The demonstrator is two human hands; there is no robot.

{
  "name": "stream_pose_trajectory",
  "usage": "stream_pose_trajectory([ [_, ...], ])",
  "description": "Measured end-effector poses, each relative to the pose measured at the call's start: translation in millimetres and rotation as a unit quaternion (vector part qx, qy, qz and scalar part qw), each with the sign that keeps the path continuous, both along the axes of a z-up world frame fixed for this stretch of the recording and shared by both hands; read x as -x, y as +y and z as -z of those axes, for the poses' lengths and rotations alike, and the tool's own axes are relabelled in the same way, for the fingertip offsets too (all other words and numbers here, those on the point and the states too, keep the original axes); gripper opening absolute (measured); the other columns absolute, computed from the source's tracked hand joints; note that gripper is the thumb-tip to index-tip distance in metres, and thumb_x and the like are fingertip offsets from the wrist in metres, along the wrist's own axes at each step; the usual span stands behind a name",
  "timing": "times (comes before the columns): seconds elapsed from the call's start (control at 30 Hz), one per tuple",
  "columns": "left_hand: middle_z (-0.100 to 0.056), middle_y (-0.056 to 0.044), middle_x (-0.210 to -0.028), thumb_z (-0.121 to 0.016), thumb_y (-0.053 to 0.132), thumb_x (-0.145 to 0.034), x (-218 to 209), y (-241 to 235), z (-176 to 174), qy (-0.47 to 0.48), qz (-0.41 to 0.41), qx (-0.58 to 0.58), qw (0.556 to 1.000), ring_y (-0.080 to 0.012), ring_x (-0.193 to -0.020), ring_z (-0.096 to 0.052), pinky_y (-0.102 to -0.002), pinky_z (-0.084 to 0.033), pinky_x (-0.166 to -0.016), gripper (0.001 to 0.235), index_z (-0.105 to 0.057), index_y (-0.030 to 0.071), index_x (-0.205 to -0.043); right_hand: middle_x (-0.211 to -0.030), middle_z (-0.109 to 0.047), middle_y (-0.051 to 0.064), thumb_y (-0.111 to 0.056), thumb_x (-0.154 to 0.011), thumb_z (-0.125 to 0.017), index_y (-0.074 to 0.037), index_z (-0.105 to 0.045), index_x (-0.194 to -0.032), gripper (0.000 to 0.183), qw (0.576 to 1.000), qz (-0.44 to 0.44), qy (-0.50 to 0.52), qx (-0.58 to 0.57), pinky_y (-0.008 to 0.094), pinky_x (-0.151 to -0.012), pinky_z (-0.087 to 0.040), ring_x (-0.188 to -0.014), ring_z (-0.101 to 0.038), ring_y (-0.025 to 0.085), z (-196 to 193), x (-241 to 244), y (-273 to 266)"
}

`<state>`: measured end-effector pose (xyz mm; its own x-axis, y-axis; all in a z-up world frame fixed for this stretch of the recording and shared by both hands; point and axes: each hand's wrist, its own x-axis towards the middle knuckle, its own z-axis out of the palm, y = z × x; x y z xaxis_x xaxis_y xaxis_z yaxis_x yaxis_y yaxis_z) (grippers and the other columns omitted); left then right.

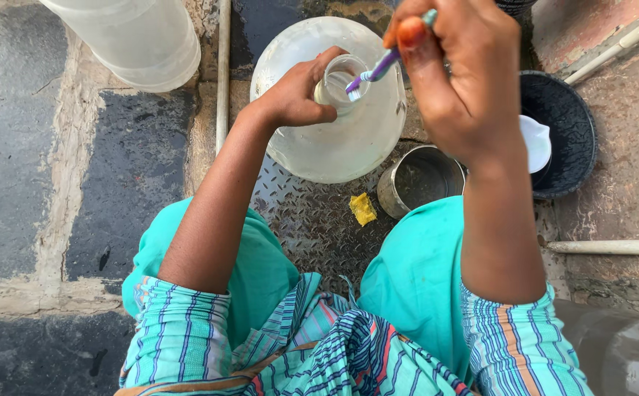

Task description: The person cleans the inside of a large plastic water bottle by pouring gravel into it and scrubbing the interior neck and rim with a toothbrush.

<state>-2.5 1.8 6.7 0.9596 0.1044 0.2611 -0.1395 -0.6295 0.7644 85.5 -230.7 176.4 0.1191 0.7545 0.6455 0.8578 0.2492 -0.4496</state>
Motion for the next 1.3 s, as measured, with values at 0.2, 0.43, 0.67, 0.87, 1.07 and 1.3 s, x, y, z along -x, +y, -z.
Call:
stream_pose_trajectory([
  [0.2, -0.065, -0.023, -0.132, -0.086, 0.031, -0.071, -2, -11, 7, -0.076, -0.019, 0.004, 0.997, -0.0391, -0.125, -0.063, -0.046, -0.048, -0.111, 0.098, -0.035, 0.007, -0.152, -0.098, -0.061, 0.016, -0.009, -0.107, -0.056, 0.002, -0.062, -0.106, 0.013, 0.997, 0.034, -0.056, 0.029, 0.04, -0.077, -0.048, -0.09, -0.064, 0.03, 35, -8, 40],
  [0.43, -0.063, -0.019, -0.139, -0.095, 0.032, -0.078, -17, -37, 26, -0.164, -0.167, -0.027, 0.972, -0.0391, -0.128, -0.062, -0.045, -0.052, -0.107, 0.096, -0.036, 0.011, -0.151, -0.094, -0.06, 0.015, -0.013, -0.11, -0.062, 0.002, -0.063, -0.105, 0.015, 0.999, 0.035, -0.013, 0.025, 0.041, -0.069, -0.046, -0.079, -0.061, 0.032, 79, -28, 63],
  [0.67, -0.062, -0.024, -0.135, -0.096, 0.033, -0.071, -7, 12, 2, -0.064, -0.018, -0.096, 0.993, -0.0427, -0.128, -0.058, -0.048, -0.047, -0.107, 0.103, -0.038, 0.006, -0.152, -0.09, -0.066, 0.01, -0.013, -0.107, -0.061, 0.0, -0.069, -0.103, 0.016, 0.994, 0.029, 0.085, 0.063, 0.033, -0.063, -0.045, -0.071, -0.06, 0.018, 78, -36, 58],
  [0.87, -0.067, -0.015, -0.139, -0.087, 0.013, -0.065, -8, 15, 6, -0.027, 0.02, 0.087, 0.996, -0.0292, -0.132, -0.061, -0.04, -0.046, -0.115, 0.097, -0.046, 0.007, -0.152, -0.093, -0.067, 0.007, -0.013, -0.11, -0.059, -0.002, -0.07, -0.103, 0.017, 0.995, 0.002, 0.07, 0.069, 0.028, -0.065, -0.046, -0.075, -0.06, 0.011, 86, -33, 69],
  [1.07, -0.062, -0.011, -0.145, -0.074, 0.005, -0.06, -26, 11, 25, -0.017, 0.032, 0.172, 0.984, -0.0243, -0.137, -0.057, -0.037, -0.044, -0.117, 0.106, -0.036, 0.006, -0.159, -0.088, -0.067, 0.003, -0.018, -0.119, -0.053, -0.005, -0.069, -0.11, 0.022, 0.994, 0.064, 0.084, -0.037, 0.024, -0.063, -0.044, -0.069, -0.057, 0.009, 28, -33, 26],
  [1.3, -0.068, -0.01, -0.137, -0.071, 0.003, -0.057, -23, 15, 22, 0.009, 0.034, 0.149, 0.988, -0.0223, -0.129, -0.061, -0.035, -0.05, -0.111, 0.102, -0.047, 0.011, -0.155, -0.092, -0.067, 0.011, -0.01, -0.116, -0.053, -0.002, -0.067, -0.106, 0.019, 0.996, 0.047, -0.01, -0.072, 0.034, -0.07, -0.048, -0.076, -0.062, 0.02, 35, -20, 23],
])
